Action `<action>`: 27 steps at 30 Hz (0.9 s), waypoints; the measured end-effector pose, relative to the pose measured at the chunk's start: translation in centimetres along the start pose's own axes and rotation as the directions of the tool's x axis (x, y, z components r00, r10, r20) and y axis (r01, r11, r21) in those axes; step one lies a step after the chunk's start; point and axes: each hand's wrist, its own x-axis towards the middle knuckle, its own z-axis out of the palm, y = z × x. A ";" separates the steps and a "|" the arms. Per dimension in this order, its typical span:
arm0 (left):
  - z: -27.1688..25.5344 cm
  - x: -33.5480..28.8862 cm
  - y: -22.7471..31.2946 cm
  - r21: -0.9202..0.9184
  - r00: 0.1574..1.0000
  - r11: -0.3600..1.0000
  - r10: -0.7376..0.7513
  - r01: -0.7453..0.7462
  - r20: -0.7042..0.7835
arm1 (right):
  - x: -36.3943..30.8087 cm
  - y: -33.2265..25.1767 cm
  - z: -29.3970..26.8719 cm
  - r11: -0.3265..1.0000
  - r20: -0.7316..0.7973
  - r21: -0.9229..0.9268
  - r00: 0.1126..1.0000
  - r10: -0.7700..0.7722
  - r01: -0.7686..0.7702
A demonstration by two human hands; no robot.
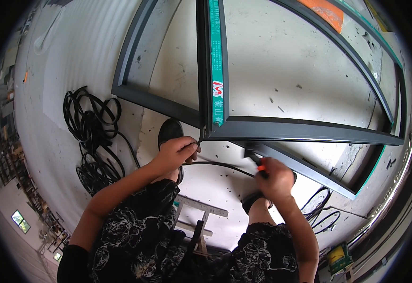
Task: The person assembles a metal window or door frame by inserting rubber gaskets into the channels by hand and using a tool to cut the material.
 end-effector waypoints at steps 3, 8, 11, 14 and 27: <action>1.3 1.4 0.5 -0.329 0.985 0.938 -0.057 0.108 0.163 | -2.7 5.1 -3.7 0.967 -0.304 -0.229 0.952 0.037 -0.111; 0.7 1.6 -2.5 -0.158 0.971 0.964 -0.191 0.213 0.145 | -0.7 9.0 -4.5 0.901 -0.363 -0.378 0.929 0.070 -0.215; 1.2 1.5 1.0 -0.445 0.948 0.839 -0.244 0.312 0.206 | -1.4 12.4 -5.3 0.873 -0.359 -0.454 0.933 0.003 -0.177; 1.3 1.7 1.6 -0.472 0.966 0.843 -0.215 0.259 0.146 | -1.7 13.7 -5.4 0.869 -0.303 -0.486 0.951 -0.062 -0.098; 2.0 4.2 0.2 -0.423 0.999 0.906 0.002 0.013 0.035 | 0.4 -3.4 3.5 0.770 0.345 0.614 0.937 -0.060 -0.176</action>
